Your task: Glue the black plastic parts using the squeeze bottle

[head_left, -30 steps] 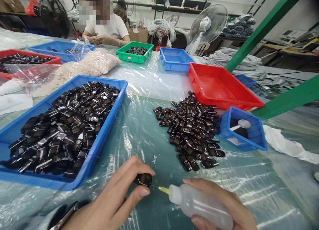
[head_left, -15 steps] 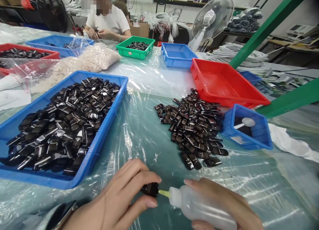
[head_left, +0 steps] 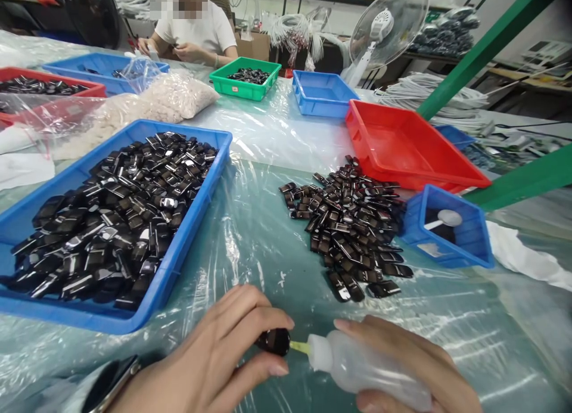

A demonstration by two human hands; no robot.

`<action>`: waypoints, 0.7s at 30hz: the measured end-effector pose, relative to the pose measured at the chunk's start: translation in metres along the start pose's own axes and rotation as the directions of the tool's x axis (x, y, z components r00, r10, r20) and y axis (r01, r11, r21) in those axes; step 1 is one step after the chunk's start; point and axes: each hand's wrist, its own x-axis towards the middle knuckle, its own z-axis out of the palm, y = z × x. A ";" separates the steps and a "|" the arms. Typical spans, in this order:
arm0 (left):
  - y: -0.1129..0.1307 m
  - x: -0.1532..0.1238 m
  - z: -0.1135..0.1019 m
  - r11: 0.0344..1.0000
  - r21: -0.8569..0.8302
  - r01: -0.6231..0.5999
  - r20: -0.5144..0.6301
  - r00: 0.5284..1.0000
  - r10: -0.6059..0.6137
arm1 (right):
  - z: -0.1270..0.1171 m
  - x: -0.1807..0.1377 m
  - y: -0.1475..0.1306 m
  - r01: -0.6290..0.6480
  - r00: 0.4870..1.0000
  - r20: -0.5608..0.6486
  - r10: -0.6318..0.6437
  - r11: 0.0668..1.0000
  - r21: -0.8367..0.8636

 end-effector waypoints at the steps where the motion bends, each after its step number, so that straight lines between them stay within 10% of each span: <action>1: -0.001 0.000 0.001 1.000 -0.004 -0.022 -0.019 1.000 0.022 | 0.000 0.001 0.000 -0.002 1.000 0.005 0.002 1.000 0.006; 21: -0.010 0.004 0.007 0.994 -0.017 -0.112 -0.124 0.986 0.109 | 0.006 0.001 -0.003 -0.034 0.999 -0.031 0.035 0.998 0.044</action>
